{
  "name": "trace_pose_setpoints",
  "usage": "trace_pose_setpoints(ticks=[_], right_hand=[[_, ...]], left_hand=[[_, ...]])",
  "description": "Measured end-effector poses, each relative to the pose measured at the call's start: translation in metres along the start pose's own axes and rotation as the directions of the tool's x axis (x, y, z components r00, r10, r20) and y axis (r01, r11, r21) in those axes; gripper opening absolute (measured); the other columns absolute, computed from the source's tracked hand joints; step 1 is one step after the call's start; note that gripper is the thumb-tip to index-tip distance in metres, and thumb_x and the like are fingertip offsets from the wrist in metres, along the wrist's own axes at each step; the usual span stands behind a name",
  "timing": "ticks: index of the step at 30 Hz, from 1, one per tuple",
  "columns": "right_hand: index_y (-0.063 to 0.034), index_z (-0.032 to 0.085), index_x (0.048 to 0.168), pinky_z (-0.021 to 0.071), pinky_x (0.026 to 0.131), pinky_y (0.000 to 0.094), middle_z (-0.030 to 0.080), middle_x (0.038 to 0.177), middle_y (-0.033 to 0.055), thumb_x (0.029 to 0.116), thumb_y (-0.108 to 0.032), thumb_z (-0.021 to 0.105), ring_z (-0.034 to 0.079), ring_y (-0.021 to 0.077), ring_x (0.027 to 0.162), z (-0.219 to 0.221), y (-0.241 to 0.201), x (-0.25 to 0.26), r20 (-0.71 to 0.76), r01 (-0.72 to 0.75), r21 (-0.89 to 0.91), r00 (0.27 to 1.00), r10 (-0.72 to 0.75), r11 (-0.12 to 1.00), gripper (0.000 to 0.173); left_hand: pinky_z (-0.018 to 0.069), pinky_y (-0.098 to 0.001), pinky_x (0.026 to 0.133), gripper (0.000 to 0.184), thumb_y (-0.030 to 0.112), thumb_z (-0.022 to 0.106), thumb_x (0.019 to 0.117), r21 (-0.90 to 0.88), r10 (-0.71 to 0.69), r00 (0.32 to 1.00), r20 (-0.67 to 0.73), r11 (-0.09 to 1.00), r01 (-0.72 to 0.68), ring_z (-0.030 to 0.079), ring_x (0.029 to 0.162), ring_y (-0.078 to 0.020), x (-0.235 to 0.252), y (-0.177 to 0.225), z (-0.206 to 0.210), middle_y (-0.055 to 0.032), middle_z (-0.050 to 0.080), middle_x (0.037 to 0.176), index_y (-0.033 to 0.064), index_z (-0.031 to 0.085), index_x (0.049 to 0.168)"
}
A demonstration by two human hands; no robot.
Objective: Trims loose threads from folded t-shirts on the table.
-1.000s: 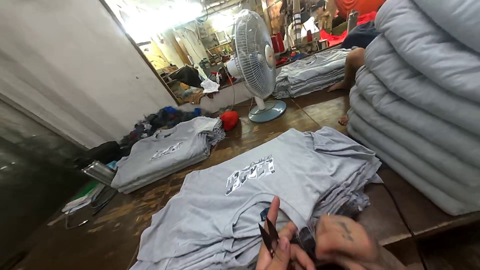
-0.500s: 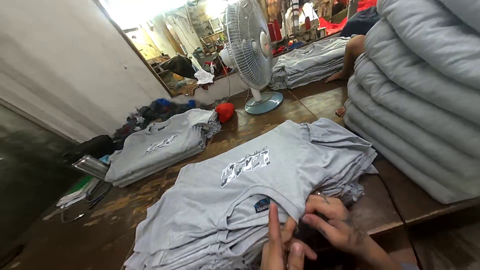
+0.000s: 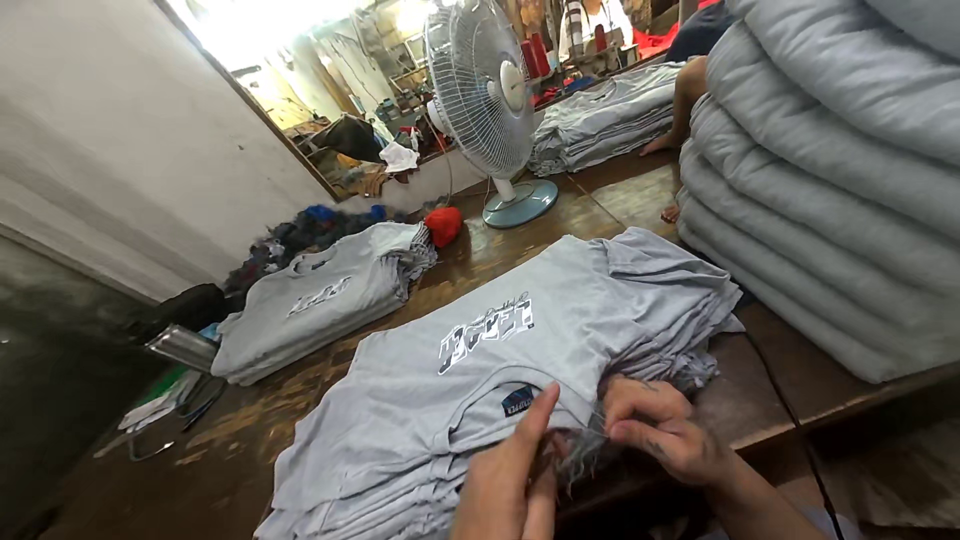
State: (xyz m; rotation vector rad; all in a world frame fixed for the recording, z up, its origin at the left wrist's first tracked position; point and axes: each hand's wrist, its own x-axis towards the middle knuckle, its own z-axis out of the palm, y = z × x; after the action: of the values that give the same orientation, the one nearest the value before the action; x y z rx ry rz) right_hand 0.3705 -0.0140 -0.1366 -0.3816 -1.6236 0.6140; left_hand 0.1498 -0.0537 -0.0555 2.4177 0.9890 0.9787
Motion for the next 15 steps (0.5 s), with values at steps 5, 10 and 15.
trace_pose_setpoints(ticks=[5,10,15], right_hand=[[-0.0079,0.063,0.089,0.052,0.104,0.0326,0.067,0.084,0.0006,0.1057,-0.034,0.057,0.068,0.0051,0.088,-0.005,-0.007,-0.005,-0.004,0.017,0.041,1.0,-0.016,0.999,0.031],[-0.0075,0.062,0.089,0.0519,0.101,0.0293,0.065,0.084,0.0009,0.1054,-0.033,0.057,0.066,0.004,0.088,-0.002,-0.009,-0.002,-0.045,0.019,0.039,0.999,-0.017,0.999,0.031],[-0.0074,0.062,0.09,0.0501,0.099,0.0265,0.065,0.085,0.0011,0.1046,-0.031,0.059,0.064,0.0033,0.086,0.005,-0.008,-0.002,-0.068,0.045,0.039,0.997,-0.042,0.998,0.028]], left_hand=[[0.049,-0.0326,0.049,0.039,0.035,0.057,0.0977,0.455,0.174,0.981,0.084,0.869,-0.193,0.062,0.065,-0.0157,0.027,0.006,-0.029,-0.0047,0.065,0.088,0.014,0.067,0.129],[0.048,-0.0371,0.051,0.027,0.022,0.056,0.0935,0.628,0.287,0.931,0.225,0.688,-0.364,0.064,0.068,-0.0232,0.043,0.019,-0.03,-0.0041,0.067,0.084,0.0179,0.075,0.111],[0.0436,-0.034,0.047,0.027,0.016,0.054,0.0933,0.7,0.319,0.922,0.219,0.607,-0.376,0.063,0.062,-0.0197,0.042,0.015,-0.024,-0.0018,0.069,0.081,0.0187,0.077,0.109]])
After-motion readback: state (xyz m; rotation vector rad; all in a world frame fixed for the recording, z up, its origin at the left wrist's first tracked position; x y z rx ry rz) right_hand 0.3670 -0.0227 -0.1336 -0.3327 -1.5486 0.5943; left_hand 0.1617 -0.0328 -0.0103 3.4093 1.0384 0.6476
